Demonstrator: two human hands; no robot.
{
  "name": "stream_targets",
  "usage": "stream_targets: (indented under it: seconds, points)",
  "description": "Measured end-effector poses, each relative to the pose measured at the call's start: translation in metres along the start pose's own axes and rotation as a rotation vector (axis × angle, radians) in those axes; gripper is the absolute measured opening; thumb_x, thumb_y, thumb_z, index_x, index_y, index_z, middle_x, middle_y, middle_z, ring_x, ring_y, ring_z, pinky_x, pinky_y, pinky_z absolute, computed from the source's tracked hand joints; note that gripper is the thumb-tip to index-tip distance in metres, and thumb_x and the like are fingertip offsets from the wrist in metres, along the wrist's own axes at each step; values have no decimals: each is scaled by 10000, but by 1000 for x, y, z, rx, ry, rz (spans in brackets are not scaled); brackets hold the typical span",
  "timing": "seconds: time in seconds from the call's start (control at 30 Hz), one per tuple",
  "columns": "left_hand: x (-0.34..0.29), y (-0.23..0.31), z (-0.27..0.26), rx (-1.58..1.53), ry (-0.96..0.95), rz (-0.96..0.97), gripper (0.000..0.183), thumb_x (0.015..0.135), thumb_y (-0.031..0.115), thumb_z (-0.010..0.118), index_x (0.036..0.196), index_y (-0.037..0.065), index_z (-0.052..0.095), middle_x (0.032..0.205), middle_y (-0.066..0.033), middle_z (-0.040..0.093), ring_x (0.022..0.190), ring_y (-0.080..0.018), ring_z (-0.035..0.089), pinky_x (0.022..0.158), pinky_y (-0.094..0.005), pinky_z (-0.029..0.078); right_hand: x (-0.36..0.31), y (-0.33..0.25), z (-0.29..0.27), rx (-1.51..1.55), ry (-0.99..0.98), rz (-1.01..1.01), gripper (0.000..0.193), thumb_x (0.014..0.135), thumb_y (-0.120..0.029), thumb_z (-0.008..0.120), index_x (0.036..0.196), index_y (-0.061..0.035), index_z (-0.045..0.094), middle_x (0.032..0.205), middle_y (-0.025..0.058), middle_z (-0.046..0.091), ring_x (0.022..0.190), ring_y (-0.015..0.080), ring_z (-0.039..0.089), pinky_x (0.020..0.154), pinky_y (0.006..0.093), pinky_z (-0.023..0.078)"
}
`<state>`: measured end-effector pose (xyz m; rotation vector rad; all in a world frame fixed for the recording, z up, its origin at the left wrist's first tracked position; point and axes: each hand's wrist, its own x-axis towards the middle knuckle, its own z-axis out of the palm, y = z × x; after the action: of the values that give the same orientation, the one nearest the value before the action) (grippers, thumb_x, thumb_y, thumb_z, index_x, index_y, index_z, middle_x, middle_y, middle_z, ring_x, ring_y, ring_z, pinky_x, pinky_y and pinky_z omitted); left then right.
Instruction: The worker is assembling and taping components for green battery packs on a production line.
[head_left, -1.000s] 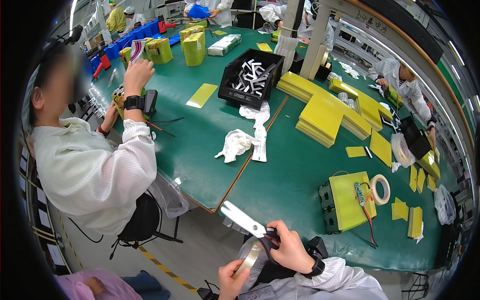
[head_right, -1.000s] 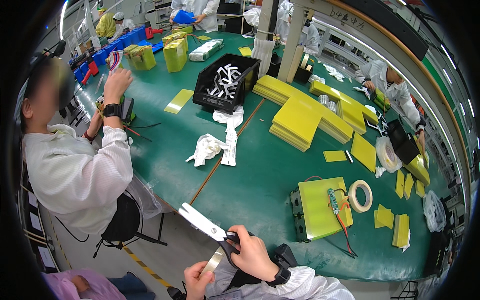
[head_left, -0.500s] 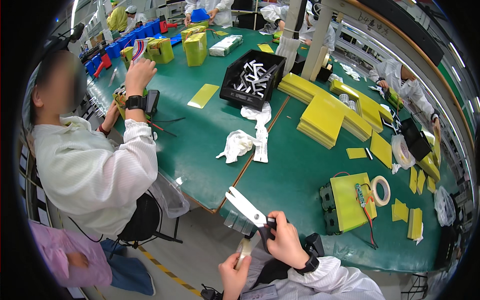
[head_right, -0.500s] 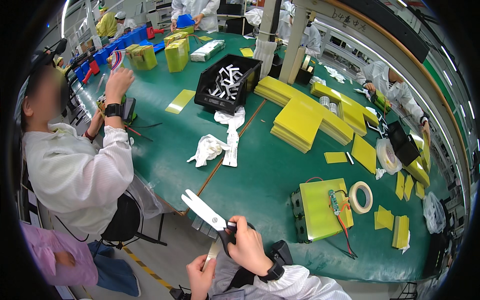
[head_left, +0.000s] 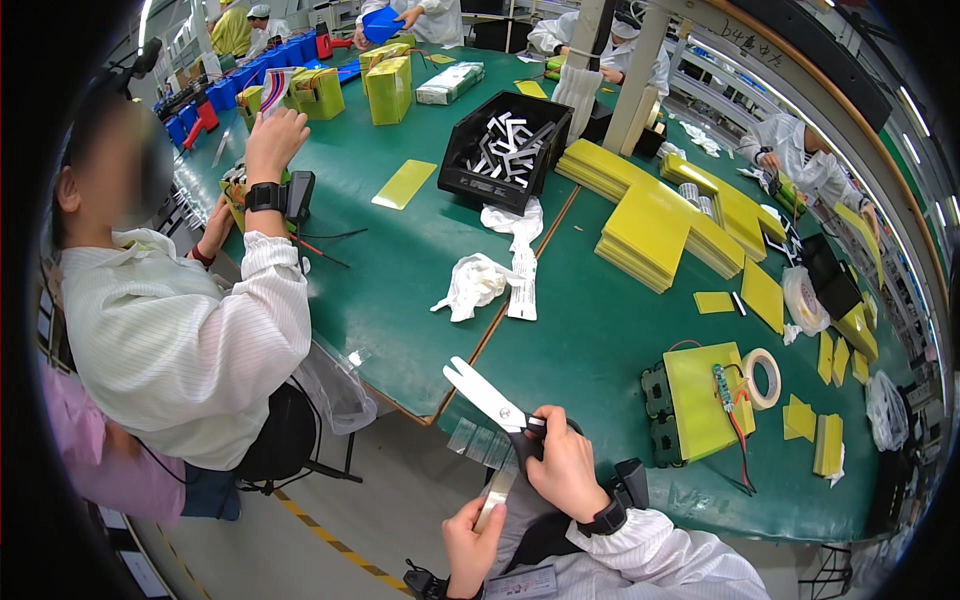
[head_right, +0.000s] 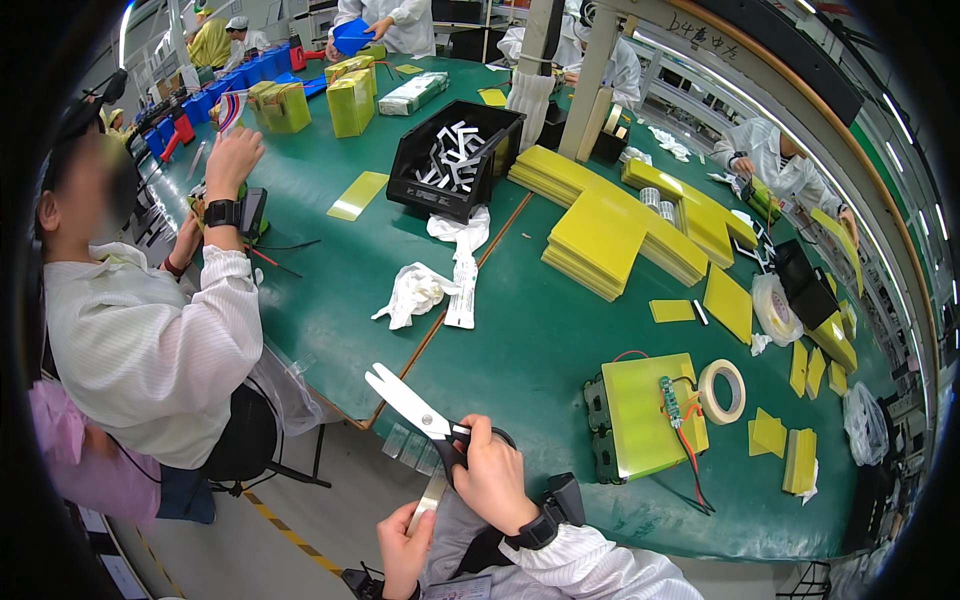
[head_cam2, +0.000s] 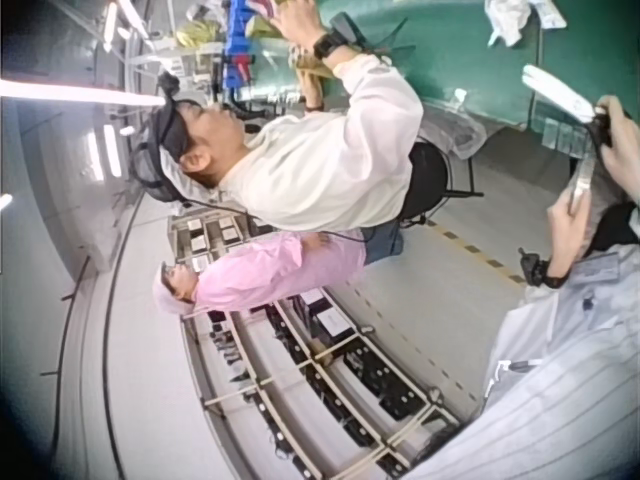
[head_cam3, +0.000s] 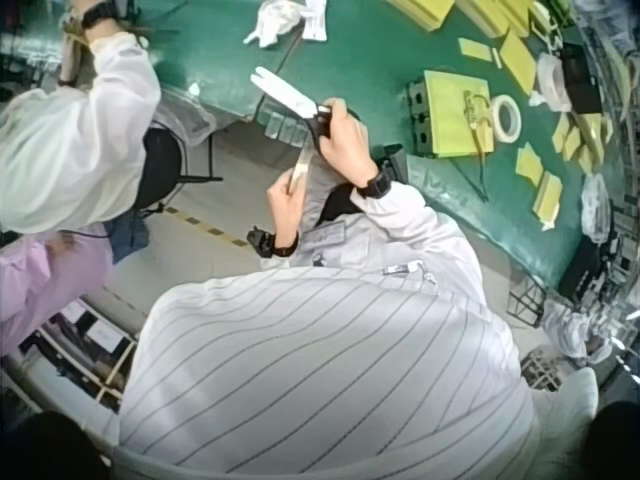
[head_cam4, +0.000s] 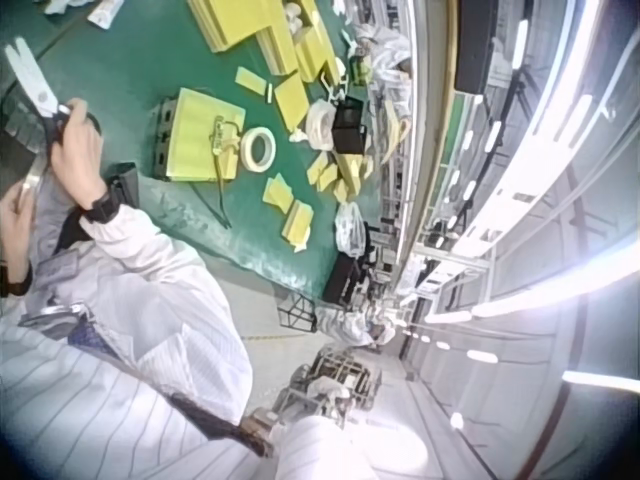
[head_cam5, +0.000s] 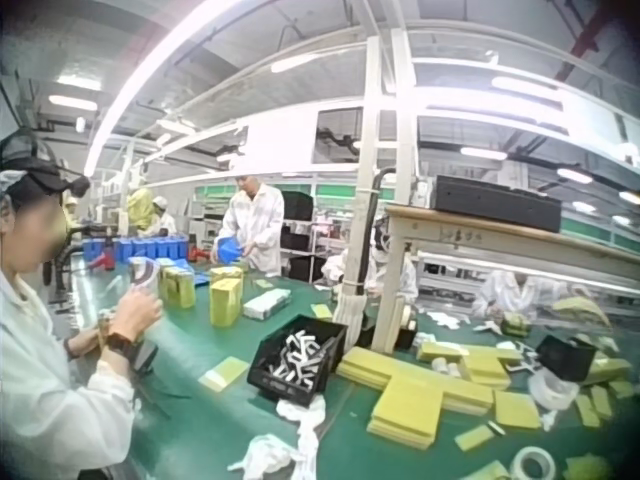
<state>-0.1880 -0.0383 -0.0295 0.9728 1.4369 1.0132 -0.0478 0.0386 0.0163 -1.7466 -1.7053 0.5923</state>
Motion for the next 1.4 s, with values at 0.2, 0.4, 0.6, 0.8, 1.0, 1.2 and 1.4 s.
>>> stream_targets:
  seconds: [0.2, 0.4, 0.6, 0.8, 1.0, 1.2, 1.4]
  points:
    - [1, -4, 1, 20, -5, -7, 218, 804, 152, 632, 859, -58, 621, 516, -29, 509, 489, -37, 435, 444, -229, 355, -2, 1, 1, -116, -8, -37, 410, 645, 6, 610, 1013, -15, 429, 778, 107, 624, 683, 317, 597, 615, 408, 467]
    - [6, -7, 2, 22, -24, 10, 229, 801, 160, 641, 861, -60, 620, 524, -32, 513, 498, -38, 438, 450, -228, 357, -8, 4, -16, -51, 83, -11, 492, 680, -164, 749, 1023, 5, 439, 677, 109, 572, 578, 261, 585, 520, 337, 454]
    - [5, -10, -4, -88, -52, -37, 226, 800, 152, 646, 864, -63, 618, 535, -8, 514, 512, -29, 424, 447, -219, 345, -43, -10, -87, 118, -422, -14, 448, 721, -323, 731, 935, 28, 552, 531, 142, 535, 480, 320, 565, 459, 346, 445]
    - [6, -7, -5, -83, -81, -68, 225, 799, 145, 647, 871, -66, 618, 546, 3, 519, 526, -23, 426, 454, -208, 345, -53, 22, -113, -79, -793, -44, 488, 781, -433, 641, 824, 48, 571, 486, 184, 500, 462, 375, 524, 444, 392, 419]
    - [7, -8, -5, -66, -82, -44, 243, 794, 155, 650, 874, -72, 615, 551, -22, 525, 525, -32, 440, 461, -217, 359, -48, 25, -110, -121, -867, -41, 538, 802, -489, 587, 774, 48, 564, 531, 198, 522, 504, 390, 529, 479, 409, 426]
    - [7, -9, -6, -53, -83, -25, 260, 793, 169, 652, 875, -74, 615, 542, -48, 529, 522, -42, 452, 462, -232, 370, -40, 28, -103, -95, -915, -30, 566, 806, -525, 560, 775, 40, 568, 546, 197, 533, 528, 395, 533, 493, 417, 425]
    - [7, -10, -7, -38, -120, 11, 244, 836, 158, 615, 921, -70, 611, 547, 12, 506, 466, -24, 432, 422, -181, 325, -34, 33, -100, -69, -979, -34, 568, 812, -541, 540, 797, 26, 572, 548, 192, 529, 555, 395, 539, 505, 419, 424]
